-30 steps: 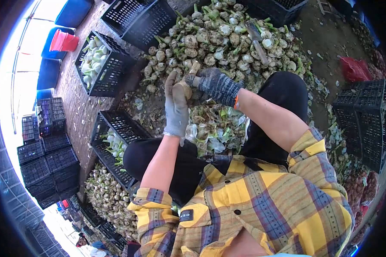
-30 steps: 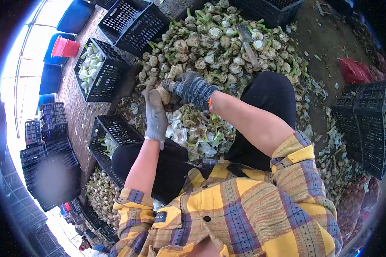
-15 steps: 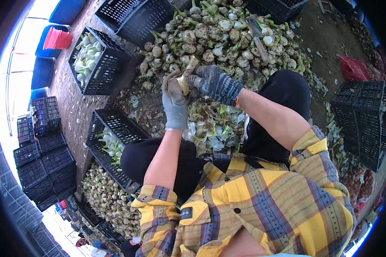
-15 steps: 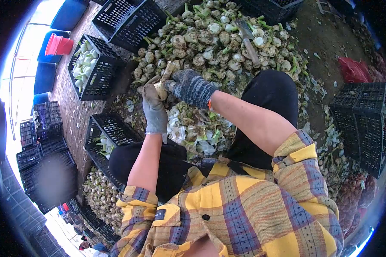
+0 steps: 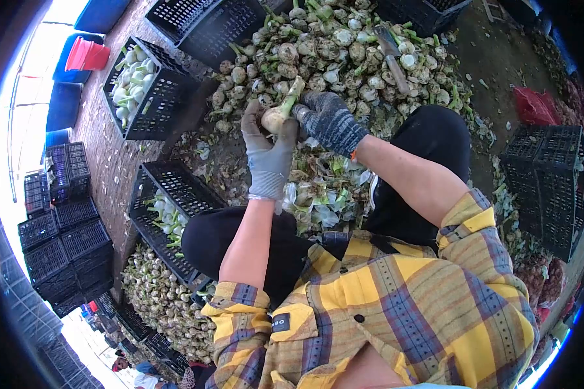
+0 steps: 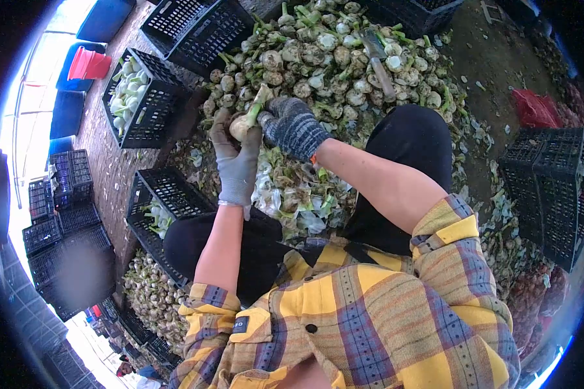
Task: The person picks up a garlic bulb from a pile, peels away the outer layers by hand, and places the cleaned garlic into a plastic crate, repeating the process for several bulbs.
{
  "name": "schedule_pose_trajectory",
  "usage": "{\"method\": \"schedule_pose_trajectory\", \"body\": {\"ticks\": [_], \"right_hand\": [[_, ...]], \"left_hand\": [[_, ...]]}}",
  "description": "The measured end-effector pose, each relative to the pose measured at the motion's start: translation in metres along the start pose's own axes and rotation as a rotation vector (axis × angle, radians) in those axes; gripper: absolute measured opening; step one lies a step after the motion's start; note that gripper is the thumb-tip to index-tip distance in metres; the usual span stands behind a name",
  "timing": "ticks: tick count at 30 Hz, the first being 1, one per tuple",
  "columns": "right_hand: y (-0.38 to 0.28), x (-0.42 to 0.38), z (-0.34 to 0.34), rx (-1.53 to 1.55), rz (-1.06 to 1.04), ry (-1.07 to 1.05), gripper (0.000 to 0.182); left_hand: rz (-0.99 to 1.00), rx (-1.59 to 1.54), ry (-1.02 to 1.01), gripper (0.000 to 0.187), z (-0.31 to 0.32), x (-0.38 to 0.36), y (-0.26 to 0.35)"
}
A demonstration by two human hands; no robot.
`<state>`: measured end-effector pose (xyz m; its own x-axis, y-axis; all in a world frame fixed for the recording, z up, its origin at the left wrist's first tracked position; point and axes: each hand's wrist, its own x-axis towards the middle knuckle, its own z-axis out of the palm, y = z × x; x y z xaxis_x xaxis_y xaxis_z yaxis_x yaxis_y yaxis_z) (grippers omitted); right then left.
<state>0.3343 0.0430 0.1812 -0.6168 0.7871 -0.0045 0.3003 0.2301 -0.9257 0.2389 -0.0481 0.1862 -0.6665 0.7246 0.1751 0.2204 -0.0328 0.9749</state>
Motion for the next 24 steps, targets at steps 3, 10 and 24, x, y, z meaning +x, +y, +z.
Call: {"method": "schedule_pose_trajectory", "body": {"ticks": [3, 10, 24], "right_hand": [[-0.003, -0.002, -0.002, 0.022, -0.032, 0.034, 0.025], [-0.005, -0.005, -0.004, 0.099, 0.107, 0.023, 0.027], [0.0, -0.008, 0.0, 0.489, 0.256, -0.099, 0.026]], "left_hand": [[-0.346, -0.214, -0.069, 0.04, -0.006, 0.001, 0.021], [-0.618, -0.389, -0.167, 0.043, -0.011, 0.0, 0.01], [-0.62, -0.494, -0.166, 0.039, -0.011, 0.0, 0.007]]}}
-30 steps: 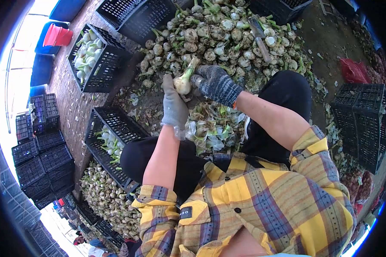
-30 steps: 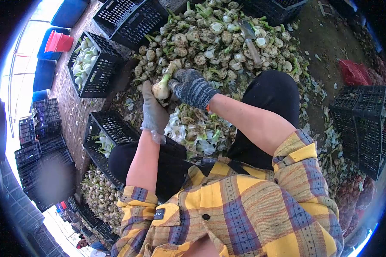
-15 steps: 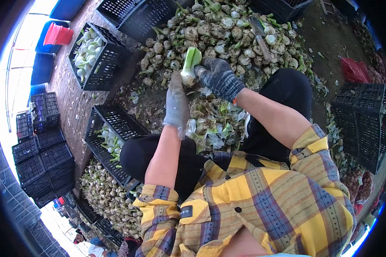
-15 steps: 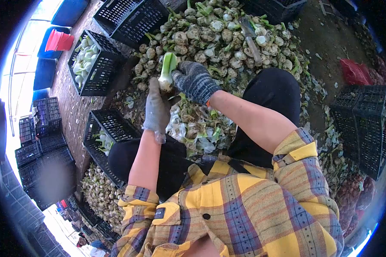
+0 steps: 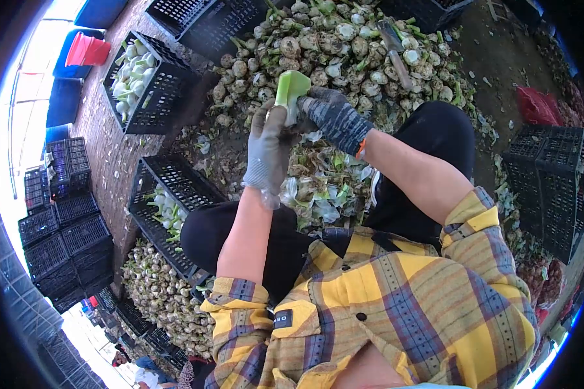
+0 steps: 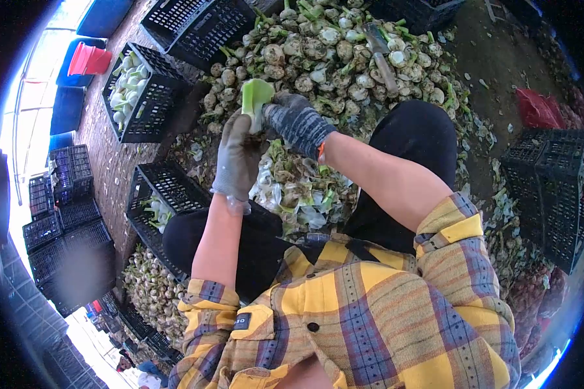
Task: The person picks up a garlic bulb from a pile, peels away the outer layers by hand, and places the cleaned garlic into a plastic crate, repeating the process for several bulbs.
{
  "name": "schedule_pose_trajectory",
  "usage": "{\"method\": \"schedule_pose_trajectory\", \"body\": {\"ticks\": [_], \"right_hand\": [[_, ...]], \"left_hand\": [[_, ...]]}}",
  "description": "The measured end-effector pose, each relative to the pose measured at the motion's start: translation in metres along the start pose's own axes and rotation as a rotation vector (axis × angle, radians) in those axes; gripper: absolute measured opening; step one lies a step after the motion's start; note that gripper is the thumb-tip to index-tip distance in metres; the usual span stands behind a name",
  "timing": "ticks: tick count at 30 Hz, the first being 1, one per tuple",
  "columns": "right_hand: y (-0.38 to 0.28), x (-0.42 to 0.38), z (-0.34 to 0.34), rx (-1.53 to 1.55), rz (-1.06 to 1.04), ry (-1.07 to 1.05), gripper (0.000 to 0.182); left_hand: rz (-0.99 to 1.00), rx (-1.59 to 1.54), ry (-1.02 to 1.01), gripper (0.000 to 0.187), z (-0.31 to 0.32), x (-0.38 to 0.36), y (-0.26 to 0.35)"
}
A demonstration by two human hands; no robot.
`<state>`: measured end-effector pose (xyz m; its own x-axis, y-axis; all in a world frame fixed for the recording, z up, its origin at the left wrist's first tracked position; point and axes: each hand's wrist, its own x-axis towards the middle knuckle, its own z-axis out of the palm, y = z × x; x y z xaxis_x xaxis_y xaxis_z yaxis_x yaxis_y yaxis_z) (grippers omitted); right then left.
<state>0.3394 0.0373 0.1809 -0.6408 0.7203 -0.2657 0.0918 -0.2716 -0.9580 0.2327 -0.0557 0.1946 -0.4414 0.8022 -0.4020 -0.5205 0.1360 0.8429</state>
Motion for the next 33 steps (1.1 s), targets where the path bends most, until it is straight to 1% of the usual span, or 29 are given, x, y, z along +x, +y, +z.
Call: {"method": "schedule_pose_trajectory", "body": {"ticks": [2, 3, 4, 6, 7, 9, 10, 12, 13, 14, 15, 16, 18, 19, 21, 22, 23, 24, 26, 28, 29, 30, 32, 33], "right_hand": [[-0.008, -0.003, -0.003, 0.055, 0.057, -0.043, 0.026], [-0.013, -0.004, -0.003, 0.061, 0.083, -0.055, 0.026], [-0.015, -0.005, -0.002, 0.069, 0.108, -0.065, 0.025], [-0.011, -0.003, 0.0, -0.115, -0.006, -0.003, 0.025], [-0.009, -0.002, -0.001, -0.208, -0.065, 0.03, 0.024], [-0.005, -0.003, -0.001, -0.022, -0.046, -0.02, 0.024], [-0.003, -0.003, -0.001, 0.073, -0.037, -0.047, 0.023], [-0.001, -0.003, -0.002, 0.298, 0.061, -0.081, 0.023], [0.0, -0.001, -0.004, 0.406, 0.108, -0.1, 0.022], [-0.001, 0.0, -0.005, 0.516, 0.156, -0.117, 0.022], [-0.003, 0.0, -0.008, 0.441, 0.161, -0.131, 0.022], [-0.005, -0.001, -0.008, 0.311, 0.105, -0.097, 0.022], [-0.018, -0.006, -0.004, 0.051, -0.005, -0.028, 0.023], [-0.015, -0.005, -0.002, -0.031, -0.106, -0.023, 0.023], [-0.002, 0.0, 0.003, -0.197, -0.311, -0.014, 0.024], [0.004, 0.001, 0.004, -0.142, -0.285, -0.046, 0.026], [0.006, 0.0, 0.005, -0.086, -0.259, -0.078, 0.028], [0.008, 0.0, 0.004, -0.029, -0.233, -0.108, 0.031], [0.006, -0.001, 0.0, 0.237, -0.098, -0.1, 0.024], [-0.002, -0.003, -0.004, 0.501, 0.042, -0.091, 0.019], [-0.005, -0.003, -0.004, 0.559, 0.049, -0.012, 0.018], [-0.003, -0.001, -0.007, 0.602, 0.045, -0.01, 0.018], [-0.001, 0.003, -0.014, 0.688, 0.033, -0.009, 0.018], [-0.001, 0.002, -0.014, 0.66, 0.021, 0.02, 0.018]], "left_hand": [[-0.14, -0.21, -0.066, 0.038, -0.009, 0.006, 0.0], [-0.224, -0.37, -0.188, 0.034, -0.016, 0.009, 0.002], [-0.214, -0.321, -0.166, 0.033, -0.019, 0.008, 0.0], [-0.197, -0.222, -0.125, 0.031, -0.005, -0.002, 0.01], [-0.136, -0.124, -0.084, 0.031, -0.003, -0.002, 0.007], [-0.009, 0.065, 0.004, 0.03, -0.004, -0.002, -0.001], [-0.049, -0.038, -0.042, 0.03, -0.007, 0.0, 0.0], [-0.13, -0.243, -0.133, 0.031, -0.011, 0.004, 0.005], [-0.146, -0.366, -0.126, 0.033, -0.011, 0.002, 0.006], [-0.151, -0.347, -0.153, 0.033, -0.012, 0.002, 0.006], [-0.156, -0.327, -0.178, 0.033, -0.014, 0.002, 0.007], [-0.163, -0.307, -0.205, 0.033, -0.015, 0.001, 0.007], [-0.18, -0.223, -0.171, 0.033, -0.007, -0.003, 0.013], [-0.189, -0.183, -0.152, 0.034, -0.004, -0.005, 0.014], [-0.102, -0.084, -0.046, 0.033, -0.005, -0.002, 0.008], [-0.059, -0.035, 0.009, 0.033, -0.007, 0.001, 0.004], [-0.007, -0.004, 0.124, 0.032, -0.007, 0.004, 0.003], [0.007, -0.052, 0.13, 0.032, -0.008, 0.007, 0.003], [0.038, -0.151, 0.142, 0.03, -0.009, 0.01, 0.005], [0.022, -0.201, 0.169, 0.025, -0.012, 0.011, 0.012], [0.003, -0.247, 0.174, 0.024, -0.017, 0.013, 0.015], [-0.016, -0.293, 0.181, 0.024, -0.022, 0.015, 0.016], [0.01, -0.334, 0.214, 0.02, -0.024, 0.014, 0.019], [0.019, -0.37, 0.228, 0.019, -0.02, 0.012, 0.023]]}}
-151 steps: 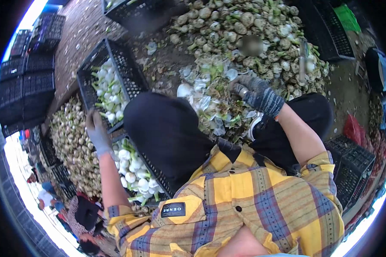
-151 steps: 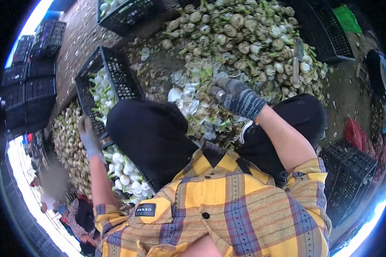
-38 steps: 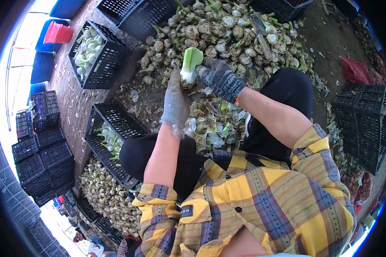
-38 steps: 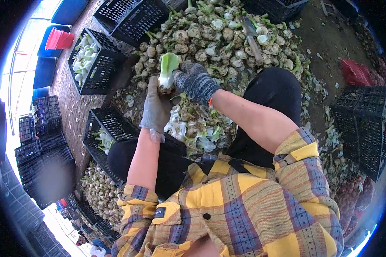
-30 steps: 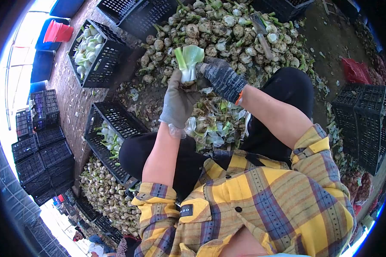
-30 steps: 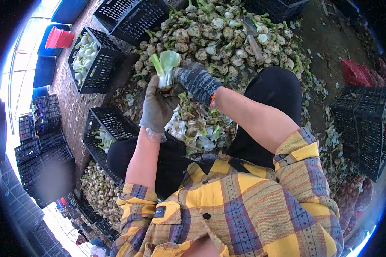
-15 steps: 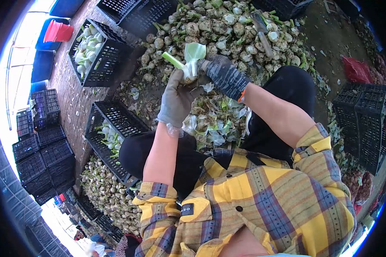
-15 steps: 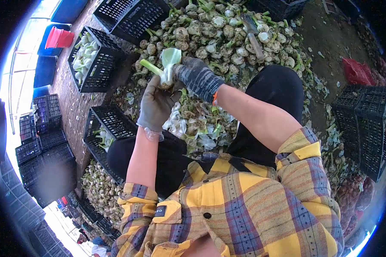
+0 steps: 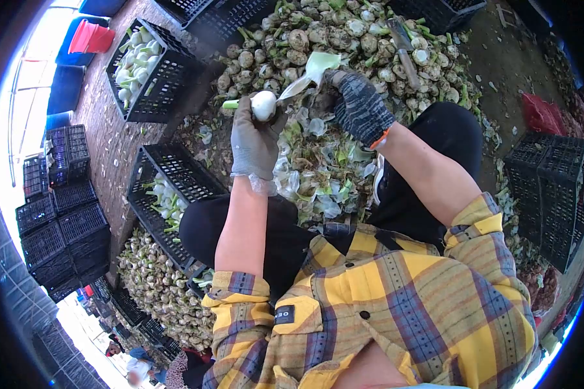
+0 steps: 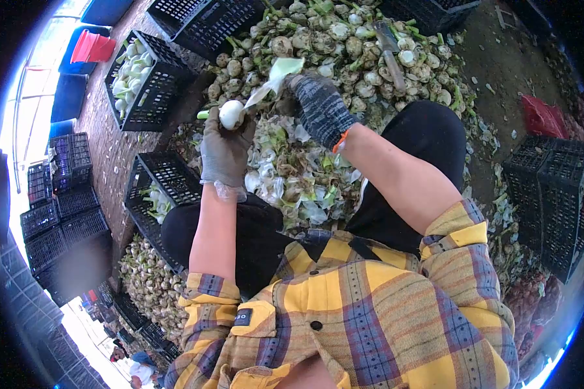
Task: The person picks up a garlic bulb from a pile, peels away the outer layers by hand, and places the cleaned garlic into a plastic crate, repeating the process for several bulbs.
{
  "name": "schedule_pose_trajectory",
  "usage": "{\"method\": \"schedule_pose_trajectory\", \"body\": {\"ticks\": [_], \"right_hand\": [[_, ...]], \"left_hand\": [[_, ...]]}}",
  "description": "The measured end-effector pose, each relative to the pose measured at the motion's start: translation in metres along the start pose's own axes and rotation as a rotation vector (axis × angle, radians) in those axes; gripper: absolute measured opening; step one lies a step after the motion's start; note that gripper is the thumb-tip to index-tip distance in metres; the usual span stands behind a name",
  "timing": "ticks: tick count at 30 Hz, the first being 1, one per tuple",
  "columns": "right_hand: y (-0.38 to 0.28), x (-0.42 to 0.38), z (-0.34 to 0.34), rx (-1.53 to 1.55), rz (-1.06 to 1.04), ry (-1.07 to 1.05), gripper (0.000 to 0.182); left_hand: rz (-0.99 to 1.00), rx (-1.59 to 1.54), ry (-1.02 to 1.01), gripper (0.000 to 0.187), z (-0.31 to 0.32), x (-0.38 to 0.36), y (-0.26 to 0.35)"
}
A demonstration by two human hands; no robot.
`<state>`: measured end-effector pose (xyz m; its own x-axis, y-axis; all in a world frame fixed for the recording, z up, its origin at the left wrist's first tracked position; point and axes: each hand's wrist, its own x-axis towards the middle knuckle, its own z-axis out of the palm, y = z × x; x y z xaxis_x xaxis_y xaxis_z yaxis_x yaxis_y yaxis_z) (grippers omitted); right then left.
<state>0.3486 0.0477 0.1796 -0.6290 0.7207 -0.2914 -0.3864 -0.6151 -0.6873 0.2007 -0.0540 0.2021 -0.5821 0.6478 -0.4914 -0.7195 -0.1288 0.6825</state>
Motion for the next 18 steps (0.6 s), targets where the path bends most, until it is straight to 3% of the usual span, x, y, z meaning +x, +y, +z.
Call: {"method": "schedule_pose_trajectory", "body": {"ticks": [3, 4, 7, 8, 9, 11, 14, 17, 18], "right_hand": [[-0.013, -0.006, 0.004, 0.091, -0.034, 0.101, 0.018], [-0.02, -0.007, 0.011, -0.114, -0.03, 0.135, 0.02], [0.002, 0.001, -0.001, -0.848, -0.087, -0.257, 0.025], [-0.008, -0.005, 0.007, -1.349, -0.125, -0.389, 0.028], [0.011, -0.006, 0.0, -1.576, -0.28, -0.48, 0.032], [0.012, -0.015, 0.01, -1.622, -0.18, -0.422, 0.037], [0.018, -0.012, 0.003, -1.535, -0.327, -0.452, 0.042], [0.014, -0.006, 0.021, -0.83, 0.098, -0.355, 0.043], [-0.003, -0.008, 0.03, -0.782, 0.256, -0.296, 0.047]], "left_hand": [[-0.047, -0.171, -0.034, 0.019, -0.009, 0.008, 0.008], [-0.036, -0.164, -0.006, 0.024, -0.012, 0.01, 0.011], [0.062, -0.013, 0.057, 0.037, -0.014, 0.005, 0.013], [0.102, 0.059, 0.077, 0.041, -0.015, 0.003, 0.012], [0.165, 0.152, 0.072, 0.044, -0.015, 0.003, 0.01], [0.287, 0.336, 0.061, 0.05, -0.016, 0.001, 0.007], [0.374, 0.428, -0.046, 0.052, -0.013, 0.0, 0.002], [0.324, 0.496, -0.146, 0.057, -0.009, -0.01, 0.003], [0.318, 0.535, -0.177, 0.058, -0.009, -0.012, 0.002]]}}
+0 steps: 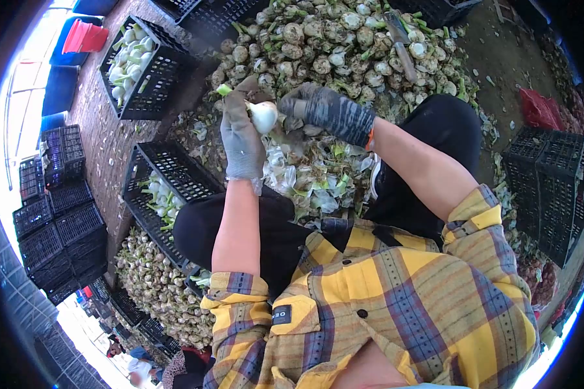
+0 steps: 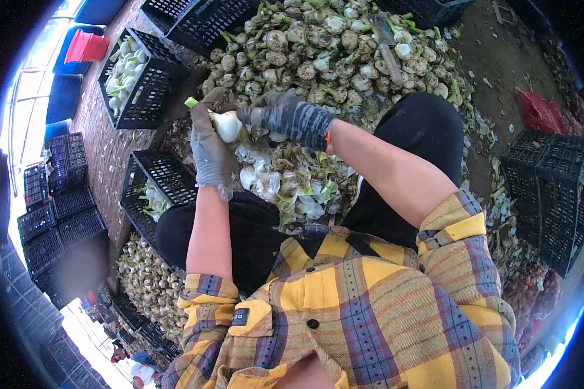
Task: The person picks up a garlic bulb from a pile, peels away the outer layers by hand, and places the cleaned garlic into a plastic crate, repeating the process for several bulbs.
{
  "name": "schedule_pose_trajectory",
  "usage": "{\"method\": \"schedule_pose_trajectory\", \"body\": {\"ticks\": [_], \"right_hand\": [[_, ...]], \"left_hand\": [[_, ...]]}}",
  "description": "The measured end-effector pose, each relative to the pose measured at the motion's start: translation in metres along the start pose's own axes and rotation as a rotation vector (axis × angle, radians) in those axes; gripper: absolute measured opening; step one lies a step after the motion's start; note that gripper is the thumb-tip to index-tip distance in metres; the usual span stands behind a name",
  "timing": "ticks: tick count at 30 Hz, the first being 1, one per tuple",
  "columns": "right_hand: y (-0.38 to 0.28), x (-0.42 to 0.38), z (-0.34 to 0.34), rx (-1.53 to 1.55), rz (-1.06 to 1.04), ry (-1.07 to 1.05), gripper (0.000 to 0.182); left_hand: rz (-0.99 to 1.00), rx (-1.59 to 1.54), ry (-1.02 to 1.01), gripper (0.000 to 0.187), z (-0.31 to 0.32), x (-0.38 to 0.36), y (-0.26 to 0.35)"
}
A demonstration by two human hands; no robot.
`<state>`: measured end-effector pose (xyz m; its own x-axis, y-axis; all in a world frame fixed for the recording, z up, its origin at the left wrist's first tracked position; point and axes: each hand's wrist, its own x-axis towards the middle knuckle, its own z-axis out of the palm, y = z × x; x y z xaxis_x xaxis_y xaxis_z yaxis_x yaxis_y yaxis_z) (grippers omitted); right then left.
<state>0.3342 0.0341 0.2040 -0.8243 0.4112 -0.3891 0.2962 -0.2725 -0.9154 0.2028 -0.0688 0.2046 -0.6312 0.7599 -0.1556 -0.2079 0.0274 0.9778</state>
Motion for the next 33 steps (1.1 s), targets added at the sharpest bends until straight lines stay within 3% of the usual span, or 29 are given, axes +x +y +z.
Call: {"method": "schedule_pose_trajectory", "body": {"ticks": [3, 4, 8, 15, 18, 23, 26, 29, 33], "right_hand": [[0.001, 0.002, -0.001, 0.003, -0.222, -0.07, 0.047], [-0.001, -0.006, 0.001, 0.269, 0.11, -0.064, 0.047], [-0.008, -0.01, -0.007, 0.022, 0.062, 0.016, 0.04], [0.011, -0.006, -0.014, 0.209, -0.013, -0.044, 0.03], [0.009, -0.006, -0.01, 0.239, -0.022, 0.011, 0.025], [0.02, 0.004, -0.004, 0.006, -0.138, 0.203, 0.018], [0.02, 0.012, -0.006, 0.206, 0.047, 0.391, 0.018], [0.015, 0.006, -0.011, 0.077, 0.055, 0.306, 0.023], [0.011, 0.006, -0.003, 0.67, 0.193, 0.097, 0.028]], "left_hand": [[0.06, 0.1, -0.093, 0.056, 0.005, -0.004, 0.0], [0.104, 0.138, -0.13, 0.053, 0.006, -0.004, -0.001], [0.18, 0.237, -0.17, 0.049, 0.011, -0.007, 0.0], [0.092, 0.155, -0.124, 0.044, 0.009, -0.007, -0.006], [0.22, 0.106, -0.088, 0.041, 0.014, -0.005, -0.012], [0.074, 0.036, 0.046, 0.039, 0.014, -0.001, -0.013], [0.026, -0.011, 0.106, 0.04, 0.011, 0.001, -0.009], [-0.014, -0.091, 0.093, 0.039, 0.008, 0.005, -0.008], [-0.152, -0.318, 0.095, 0.038, 0.004, 0.005, -0.003]]}}
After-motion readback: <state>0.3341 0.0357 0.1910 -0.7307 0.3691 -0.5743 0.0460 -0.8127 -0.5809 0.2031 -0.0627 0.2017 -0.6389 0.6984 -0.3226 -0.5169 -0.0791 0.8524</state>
